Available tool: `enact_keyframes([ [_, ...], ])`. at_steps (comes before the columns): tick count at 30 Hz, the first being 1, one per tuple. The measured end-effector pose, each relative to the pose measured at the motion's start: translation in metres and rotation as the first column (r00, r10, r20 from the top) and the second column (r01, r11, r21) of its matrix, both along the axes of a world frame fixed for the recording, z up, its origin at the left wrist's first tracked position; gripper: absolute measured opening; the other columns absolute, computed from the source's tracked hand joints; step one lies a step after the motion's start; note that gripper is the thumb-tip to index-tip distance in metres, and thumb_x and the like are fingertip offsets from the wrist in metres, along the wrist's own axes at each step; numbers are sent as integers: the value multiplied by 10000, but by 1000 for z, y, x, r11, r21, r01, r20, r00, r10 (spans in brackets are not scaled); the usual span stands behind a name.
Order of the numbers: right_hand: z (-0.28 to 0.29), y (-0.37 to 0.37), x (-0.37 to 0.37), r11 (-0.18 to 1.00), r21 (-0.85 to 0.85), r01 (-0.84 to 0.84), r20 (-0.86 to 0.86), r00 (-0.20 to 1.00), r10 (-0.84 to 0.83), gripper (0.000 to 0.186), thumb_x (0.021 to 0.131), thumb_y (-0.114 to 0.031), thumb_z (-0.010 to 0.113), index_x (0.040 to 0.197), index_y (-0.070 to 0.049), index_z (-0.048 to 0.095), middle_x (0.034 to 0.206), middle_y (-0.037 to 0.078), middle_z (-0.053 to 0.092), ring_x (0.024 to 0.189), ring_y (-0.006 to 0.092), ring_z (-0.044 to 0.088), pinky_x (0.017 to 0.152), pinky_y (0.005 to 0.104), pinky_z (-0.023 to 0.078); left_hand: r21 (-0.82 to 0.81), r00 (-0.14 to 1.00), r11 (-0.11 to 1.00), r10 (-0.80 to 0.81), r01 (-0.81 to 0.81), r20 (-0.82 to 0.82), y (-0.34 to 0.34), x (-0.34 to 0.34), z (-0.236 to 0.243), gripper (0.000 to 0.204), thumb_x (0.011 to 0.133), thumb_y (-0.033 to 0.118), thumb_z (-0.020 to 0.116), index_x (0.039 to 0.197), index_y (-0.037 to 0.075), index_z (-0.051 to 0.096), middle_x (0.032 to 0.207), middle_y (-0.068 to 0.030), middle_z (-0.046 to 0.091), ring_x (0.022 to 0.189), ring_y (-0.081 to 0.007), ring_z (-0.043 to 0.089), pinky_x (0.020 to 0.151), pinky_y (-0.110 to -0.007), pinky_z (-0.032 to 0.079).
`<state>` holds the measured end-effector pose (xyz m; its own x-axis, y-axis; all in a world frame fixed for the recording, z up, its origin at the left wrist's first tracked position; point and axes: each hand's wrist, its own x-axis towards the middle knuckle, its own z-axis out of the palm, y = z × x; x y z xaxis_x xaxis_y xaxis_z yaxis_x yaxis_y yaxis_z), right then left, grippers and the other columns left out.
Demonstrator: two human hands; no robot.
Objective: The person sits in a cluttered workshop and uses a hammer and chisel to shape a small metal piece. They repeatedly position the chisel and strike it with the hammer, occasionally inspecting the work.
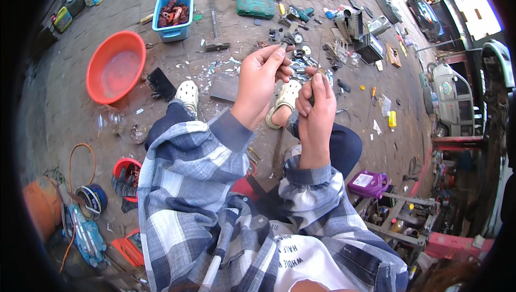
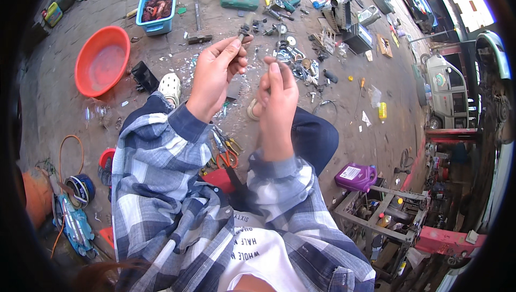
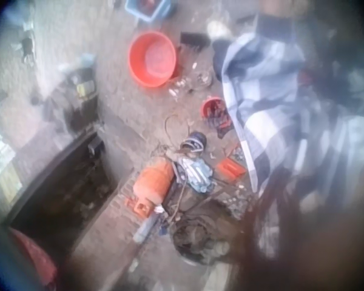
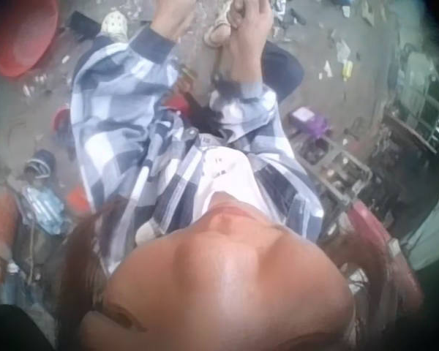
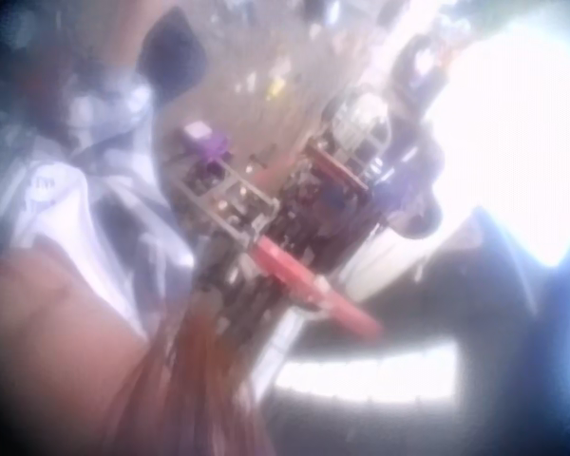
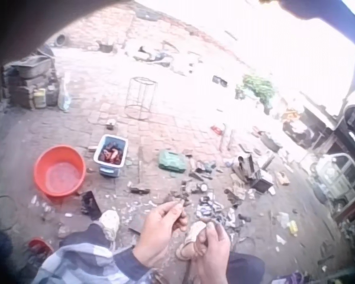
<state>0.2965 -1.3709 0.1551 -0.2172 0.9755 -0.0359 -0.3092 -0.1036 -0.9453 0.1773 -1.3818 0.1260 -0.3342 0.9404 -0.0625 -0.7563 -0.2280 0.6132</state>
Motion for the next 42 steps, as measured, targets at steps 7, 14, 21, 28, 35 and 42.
enact_keyframes([
  [7, 23, 35, 0, 982, 181, 54, 135, 988, -79, 265, 935, -185, 569, 1052, 52, 561, 628, -33, 418, 452, 13, 305, 394, 182, 221, -29, 858, 1000, -13, -2, -514, 2, 10, 10, 201, 868, 111, 591, 1010, -22, 642, 697, 4, 581, 611, -51, 529, 546, -200, 434],
  [14, 15, 32, 3, 1000, 9, -20, -90, 996, 21, 169, 934, -188, 572, 907, -21, 561, 686, 9, 544, 434, 21, 325, 398, 189, 240, 39, 926, 998, -22, 39, -378, -3, 8, 13, 139, 835, 82, 664, 944, 3, 630, 723, 11, 585, 631, -52, 532, 575, -195, 432],
  [21, 11, 31, 3, 921, -304, -244, -500, 863, 63, 227, 955, -237, 533, 844, -38, 540, 684, 4, 541, 426, 27, 314, 380, 182, 249, 206, 642, 972, 232, -117, -731, -4, 5, 14, 135, 832, 32, 650, 952, -5, 601, 898, -24, 593, 760, -96, 585, 671, -227, 462],
  [28, 9, 25, -1, 894, -361, -265, -578, 816, 8, 223, 971, -278, 499, 931, -64, 548, 682, -28, 509, 439, 14, 300, 389, 161, 259, 325, 588, 916, 400, -235, -703, 10, 23, -6, 208, 894, 77, 594, 1072, -29, 581, 969, -72, 593, 727, -113, 600, 640, -226, 484],
  [35, 6, 8, -18, 938, -256, -233, -441, 892, 101, 219, 983, -280, 469, 992, -75, 547, 689, -46, 476, 459, 4, 307, 401, 166, 256, 89, 952, 993, -47, 78, -302, -11, 16, 16, 230, 942, 157, 543, 1101, 1, 599, 884, -44, 613, 658, -79, 586, 572, -198, 482],
  [42, 14, -10, -3, 999, -13, -39, 43, 998, 40, 181, 979, -207, 453, 1100, -72, 440, 767, 26, 534, 470, 28, 357, 405, 172, 232, 144, 875, 963, 267, -228, -405, 0, 14, 14, 249, 950, 179, 535, 1101, -7, 599, 912, -91, 671, 814, -122, 634, 718, -244, 512],
])
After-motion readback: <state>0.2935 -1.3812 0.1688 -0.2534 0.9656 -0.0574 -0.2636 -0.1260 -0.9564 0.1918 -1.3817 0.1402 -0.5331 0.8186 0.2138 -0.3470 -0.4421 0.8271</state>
